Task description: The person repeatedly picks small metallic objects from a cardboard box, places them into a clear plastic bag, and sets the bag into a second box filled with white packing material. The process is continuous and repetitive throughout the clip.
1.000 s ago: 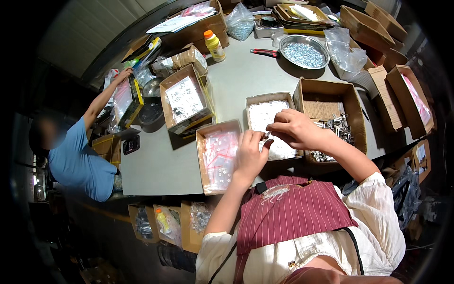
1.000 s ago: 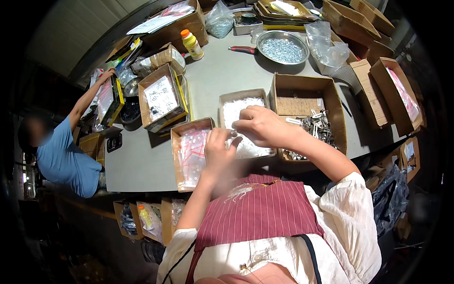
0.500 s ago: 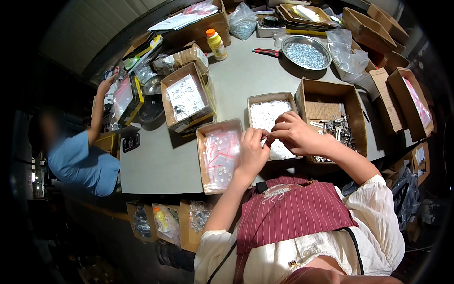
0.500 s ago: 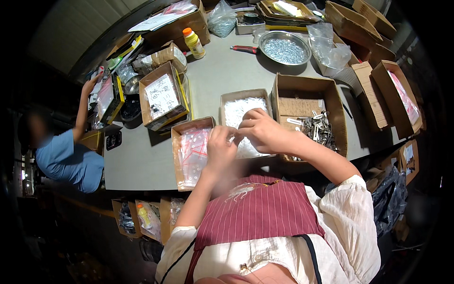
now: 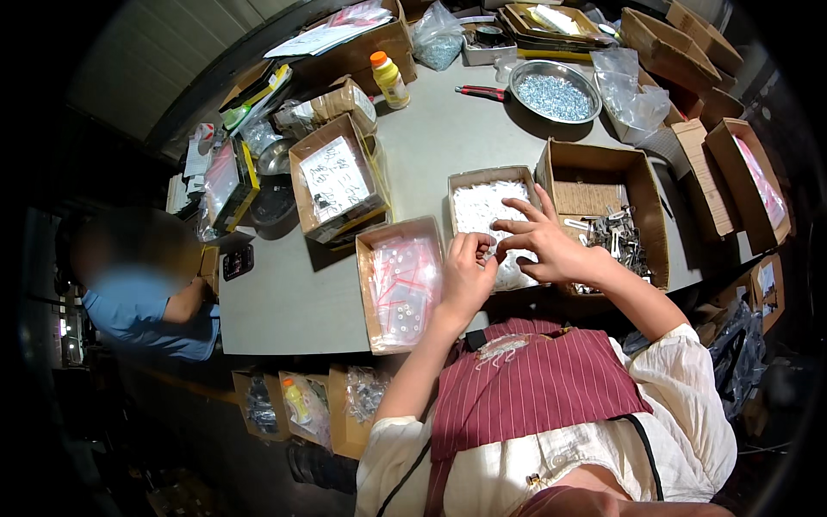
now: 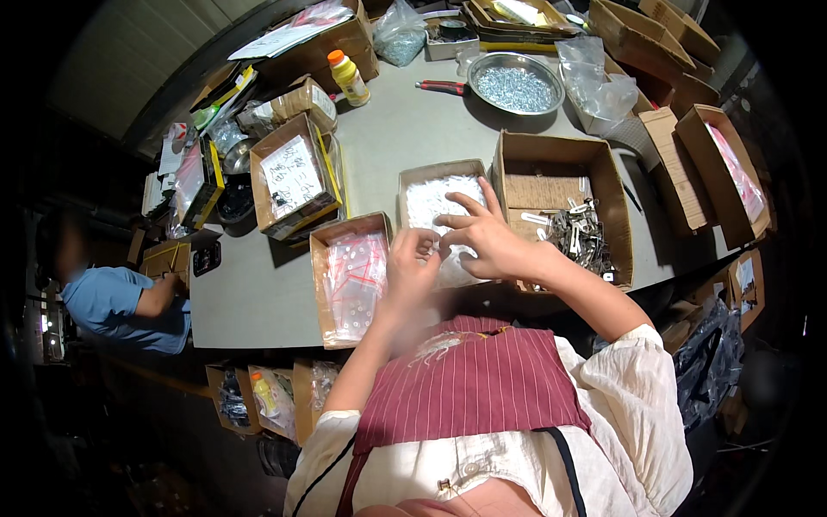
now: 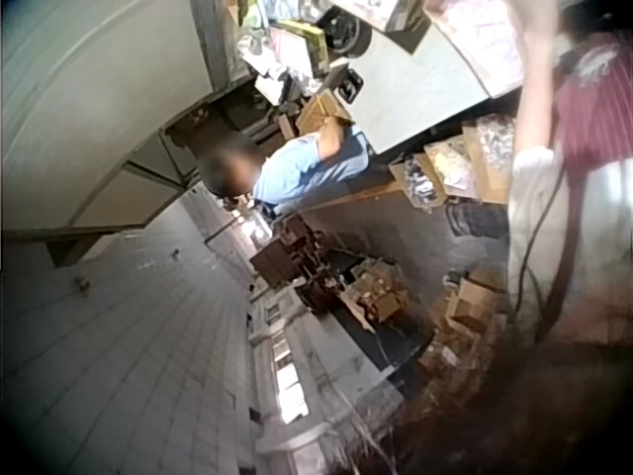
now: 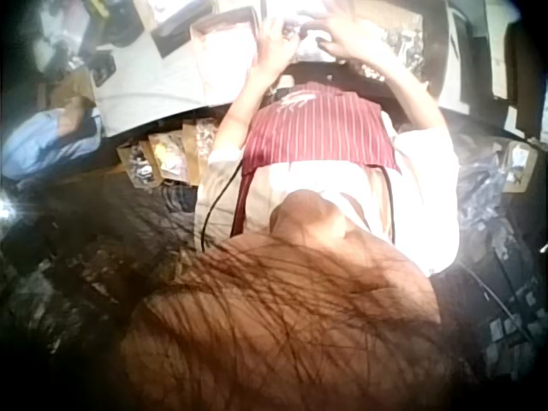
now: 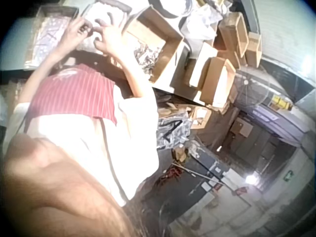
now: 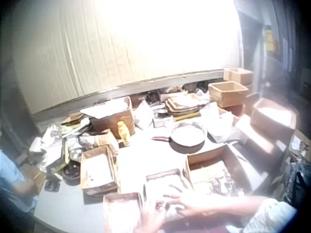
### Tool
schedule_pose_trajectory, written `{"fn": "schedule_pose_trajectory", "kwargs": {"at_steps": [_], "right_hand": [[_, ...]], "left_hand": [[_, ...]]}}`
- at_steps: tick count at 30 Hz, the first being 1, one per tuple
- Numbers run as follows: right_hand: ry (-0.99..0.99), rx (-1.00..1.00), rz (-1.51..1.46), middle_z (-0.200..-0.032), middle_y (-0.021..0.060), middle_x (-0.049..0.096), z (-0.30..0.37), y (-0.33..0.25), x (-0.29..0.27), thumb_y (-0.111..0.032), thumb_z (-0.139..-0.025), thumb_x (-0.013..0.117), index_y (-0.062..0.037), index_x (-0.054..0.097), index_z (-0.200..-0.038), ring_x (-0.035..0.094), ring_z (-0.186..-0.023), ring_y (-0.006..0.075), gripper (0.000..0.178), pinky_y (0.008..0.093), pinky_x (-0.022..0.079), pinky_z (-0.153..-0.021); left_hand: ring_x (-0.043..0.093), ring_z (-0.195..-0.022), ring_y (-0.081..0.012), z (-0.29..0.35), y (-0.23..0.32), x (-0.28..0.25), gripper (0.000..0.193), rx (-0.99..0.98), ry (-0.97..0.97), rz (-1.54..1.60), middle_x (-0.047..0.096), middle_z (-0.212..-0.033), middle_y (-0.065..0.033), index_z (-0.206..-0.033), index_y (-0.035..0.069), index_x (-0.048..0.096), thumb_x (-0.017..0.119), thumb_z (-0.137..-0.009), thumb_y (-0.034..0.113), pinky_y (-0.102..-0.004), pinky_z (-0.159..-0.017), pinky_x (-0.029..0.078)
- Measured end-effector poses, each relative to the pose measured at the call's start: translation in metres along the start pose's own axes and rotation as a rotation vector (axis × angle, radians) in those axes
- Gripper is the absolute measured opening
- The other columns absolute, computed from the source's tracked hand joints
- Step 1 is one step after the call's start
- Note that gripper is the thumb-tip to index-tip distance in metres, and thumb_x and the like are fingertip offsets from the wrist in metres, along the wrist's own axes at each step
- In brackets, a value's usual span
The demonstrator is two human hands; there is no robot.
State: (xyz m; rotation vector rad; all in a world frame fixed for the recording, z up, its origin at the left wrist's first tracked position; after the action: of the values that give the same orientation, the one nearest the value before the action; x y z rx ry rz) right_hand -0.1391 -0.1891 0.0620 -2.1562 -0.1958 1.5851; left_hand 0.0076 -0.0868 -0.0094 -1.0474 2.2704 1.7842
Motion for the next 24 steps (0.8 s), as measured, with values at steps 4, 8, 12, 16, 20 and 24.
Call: {"fn": "schedule_pose_trajectory", "kwargs": {"at_steps": [4, 8, 12, 16, 20, 24], "right_hand": [[0.004, -0.016, 0.138, -0.130, 0.0062, 0.068, 0.002, 0.008, 0.002, -0.009, -0.065, 0.069, -0.0099, 0.077, -0.105, 0.043, -0.144, 0.0334, 0.041, 0.0699, 0.004, -0.124], [0.070, -0.043, 0.159, -0.148, 0.0075, 0.058, 0.004, 0.004, -0.004, -0.011, -0.062, 0.070, -0.0148, 0.081, -0.097, 0.033, -0.152, 0.0367, 0.037, 0.0722, 0.002, -0.122], [-0.003, -0.036, 0.180, -0.159, 0.0097, 0.046, 0.004, 0.003, -0.003, -0.014, -0.063, 0.072, -0.0176, 0.083, -0.097, 0.025, -0.155, 0.0375, 0.036, 0.0732, 0.001, -0.122], [0.024, -0.014, 0.120, -0.146, 0.0063, 0.058, -0.003, 0.013, 0.017, -0.012, -0.068, 0.072, -0.0157, 0.081, -0.101, 0.038, -0.148, 0.0336, 0.035, 0.0683, 0.003, -0.125], [-0.036, -0.061, 0.203, -0.124, 0.0082, 0.063, -0.004, 0.028, 0.022, -0.011, -0.061, 0.070, -0.0169, 0.082, -0.102, 0.048, -0.134, 0.0326, 0.043, 0.0679, 0.007, -0.125], [-0.076, -0.098, 0.252, -0.117, 0.0088, 0.060, 0.001, 0.031, 0.016, -0.010, -0.059, 0.073, -0.0200, 0.079, -0.111, 0.047, -0.132, 0.0319, 0.053, 0.0665, 0.007, -0.127]], "left_hand": [[0.065, -0.088, -0.0256, 0.003, 0.004, 0.007, 0.025, -0.094, -0.031, 0.069, 0.061, -0.101, -0.0137, -0.102, -0.001, 0.063, 0.074, -0.079, -0.001, -0.0333, -0.067, 0.056], [0.060, -0.106, -0.0315, 0.006, 0.001, 0.007, 0.045, -0.137, -0.037, 0.024, 0.059, -0.115, -0.0167, -0.118, -0.002, 0.060, 0.080, -0.077, 0.004, -0.0358, -0.075, 0.056], [0.051, -0.125, -0.0411, 0.000, 0.017, -0.002, 0.066, 0.075, 0.027, -0.410, 0.051, -0.134, -0.0246, -0.138, -0.002, 0.051, 0.080, -0.080, 0.014, -0.0492, -0.101, 0.048], [0.051, -0.125, -0.0394, -0.004, -0.001, 0.006, 0.070, -0.007, -0.182, -0.318, 0.060, -0.130, -0.0198, -0.137, -0.003, 0.051, 0.081, -0.076, 0.013, -0.0451, -0.106, 0.045], [0.057, -0.117, -0.0378, 0.000, -0.015, 0.015, 0.064, -0.059, -0.148, -0.153, 0.068, -0.119, -0.0168, -0.136, -0.001, 0.053, 0.078, -0.079, 0.013, -0.0460, -0.102, 0.048], [0.059, -0.112, -0.0371, -0.005, -0.015, 0.024, 0.055, -0.098, -0.161, -0.083, 0.071, -0.108, -0.0149, -0.128, 0.000, 0.057, 0.076, -0.078, 0.011, -0.0460, -0.097, 0.049]]}}
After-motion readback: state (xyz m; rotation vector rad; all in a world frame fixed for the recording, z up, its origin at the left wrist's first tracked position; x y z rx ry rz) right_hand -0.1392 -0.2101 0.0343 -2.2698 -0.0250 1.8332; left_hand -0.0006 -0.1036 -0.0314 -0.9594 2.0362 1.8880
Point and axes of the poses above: each hand's wrist, its own z-axis away from the middle knuckle, its own x-axis out of the palm, y = z × x, the point moved 3 cm from there along -z, towards the middle knuckle
